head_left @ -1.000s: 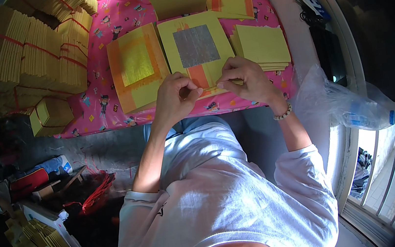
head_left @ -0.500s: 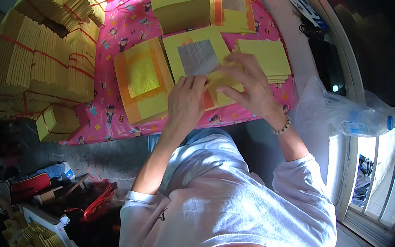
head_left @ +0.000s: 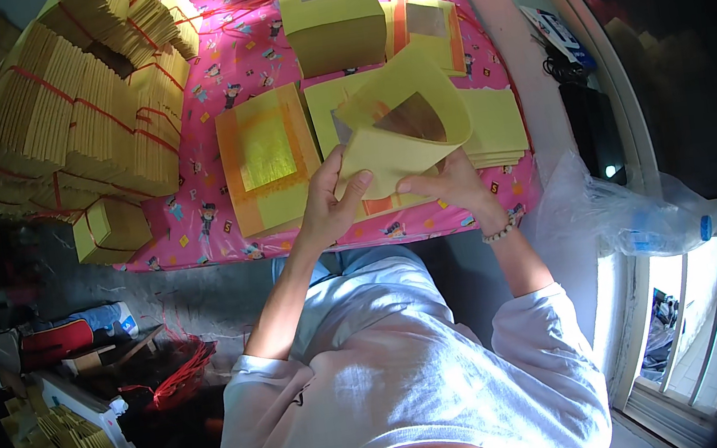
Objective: The person repeatedly folds small yellow paper sheets by hand on a table covered with a pink patterned cloth. They pick up a sheet, fold it in half, and place it into a growing stack. The process is continuous and repetitive throughout the clip.
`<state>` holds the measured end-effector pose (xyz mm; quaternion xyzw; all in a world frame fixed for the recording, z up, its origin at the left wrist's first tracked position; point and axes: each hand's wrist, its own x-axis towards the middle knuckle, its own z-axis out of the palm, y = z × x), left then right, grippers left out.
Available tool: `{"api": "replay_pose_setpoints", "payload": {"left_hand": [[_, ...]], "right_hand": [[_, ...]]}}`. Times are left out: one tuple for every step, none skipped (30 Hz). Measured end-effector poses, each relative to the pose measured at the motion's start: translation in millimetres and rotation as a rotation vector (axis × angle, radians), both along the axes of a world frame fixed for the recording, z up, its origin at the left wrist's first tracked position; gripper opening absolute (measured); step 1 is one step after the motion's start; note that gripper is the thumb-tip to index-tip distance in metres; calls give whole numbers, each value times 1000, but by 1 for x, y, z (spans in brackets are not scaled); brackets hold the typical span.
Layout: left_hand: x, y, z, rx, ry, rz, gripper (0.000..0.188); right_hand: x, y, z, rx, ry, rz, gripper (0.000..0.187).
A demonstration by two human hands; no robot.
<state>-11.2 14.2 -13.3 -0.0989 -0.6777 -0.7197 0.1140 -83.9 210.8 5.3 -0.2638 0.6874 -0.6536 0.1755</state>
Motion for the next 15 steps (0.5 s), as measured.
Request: {"api": "replay_pose_setpoints", "payload": {"left_hand": [[-5, -2, -3, -92, 45, 33, 42], [-8, -3, -6, -183, 90, 67, 46], [-9, -2, -7, -282, 136, 174, 50], [-9, -1, 0, -379, 182, 283, 55], [-10, 1, 4, -476, 228, 392, 59], [-12, 2, 6, -430, 239, 389, 57], [-15, 2, 9, -388, 248, 389, 54], [-17, 1, 10, -345, 257, 389, 52], [-17, 0, 8, -320, 250, 338, 55], [-18, -2, 3, -295, 242, 289, 57], [-18, -4, -1, -269, 235, 241, 60], [-18, -5, -5, -234, 216, 212, 59], [-19, -4, -7, -196, 195, 183, 57], [-18, -3, -8, -158, 174, 155, 55], [-17, 1, -8, -148, 171, 185, 47]], "right_hand": [[2, -2, 3, -2, -14, 16, 78], [3, -3, 5, -4, -28, 33, 75], [3, -5, 5, -32, 11, 18, 73], [4, -6, 4, -59, 51, 5, 71], [4, -8, 4, -86, 90, -9, 70], [5, -10, 6, -83, 100, -18, 68], [7, -13, 11, -83, 107, -23, 66], [8, -14, 15, -82, 115, -28, 65], [8, -15, 18, -69, 143, -14, 63], [8, -16, 21, -56, 173, 2, 62], [8, -17, 24, -42, 202, 19, 60], [6, -17, 26, -6, 240, 23, 59], [5, -15, 27, 33, 275, 28, 57], [4, -15, 28, 72, 311, 33, 55], [4, -16, 25, 57, 307, 2, 54]]}}
